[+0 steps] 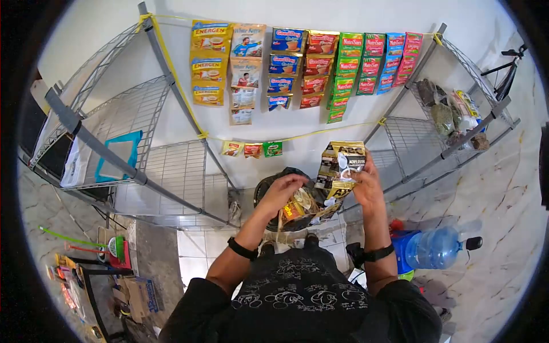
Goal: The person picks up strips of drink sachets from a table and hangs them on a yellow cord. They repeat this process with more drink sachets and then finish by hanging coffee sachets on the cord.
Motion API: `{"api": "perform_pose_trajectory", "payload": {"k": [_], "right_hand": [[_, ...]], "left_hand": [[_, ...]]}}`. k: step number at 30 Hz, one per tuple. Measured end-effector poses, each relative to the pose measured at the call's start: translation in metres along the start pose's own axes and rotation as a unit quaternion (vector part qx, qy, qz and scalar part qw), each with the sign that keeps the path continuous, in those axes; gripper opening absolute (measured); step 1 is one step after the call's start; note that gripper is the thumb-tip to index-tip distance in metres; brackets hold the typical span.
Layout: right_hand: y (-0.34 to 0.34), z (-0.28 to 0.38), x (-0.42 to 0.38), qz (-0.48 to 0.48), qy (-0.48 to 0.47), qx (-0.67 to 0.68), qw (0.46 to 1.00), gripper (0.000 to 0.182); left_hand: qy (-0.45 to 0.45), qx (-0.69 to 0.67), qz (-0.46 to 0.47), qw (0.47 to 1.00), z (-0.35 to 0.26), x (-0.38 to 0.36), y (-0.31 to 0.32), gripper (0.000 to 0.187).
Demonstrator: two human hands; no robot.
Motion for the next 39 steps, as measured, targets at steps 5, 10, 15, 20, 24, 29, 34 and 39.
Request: {"api": "perform_pose_trajectory", "payload": {"k": [5,10,15,20,24,29,34,39], "right_hand": [[-0.024,0.022,-0.001,0.101,0.091,-0.110,0.985,0.085],[-0.041,0.062,0.011,0.150,0.075,-0.235,0.958,0.070],[-0.083,0.073,0.043,0.059,0.192,-0.156,0.967,0.051],[-0.134,0.058,0.081,-0.107,0.296,-0.092,0.945,0.072],[-0.162,0.031,0.101,0.023,0.380,-0.044,0.924,0.048],[-0.141,0.048,0.125,0.038,0.255,-0.066,0.964,0.063],[-0.135,0.089,0.156,0.052,0.127,-0.033,0.990,0.066],[-0.167,0.116,0.176,-0.005,0.081,-0.066,0.994,0.067]], "left_hand": [[-0.027,0.067,0.145,0.987,-0.031,0.047,0.033,0.042],[-0.062,-0.004,0.063,0.996,-0.071,0.082,0.071,0.038],[0.121,0.118,0.119,0.978,-0.077,0.119,0.102,0.022],[0.222,0.380,0.053,0.897,-0.087,0.127,0.120,0.018],[0.266,0.419,0.161,0.853,-0.091,0.116,0.151,0.014],[0.240,0.370,0.108,0.891,-0.052,0.132,0.147,0.013],[0.187,0.347,0.072,0.916,-0.034,0.148,0.151,0.016],[0.138,0.270,0.011,0.953,-0.004,0.183,0.168,0.035]]}}
Point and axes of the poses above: each hand's wrist, its own x-axis towards the middle knuckle, its own y-axis out of the palm, z = x × y, the point moved 5 cm from there along x, towards the middle knuckle, and after that the axes turned 13 degrees about x, right-handed, at the moved point
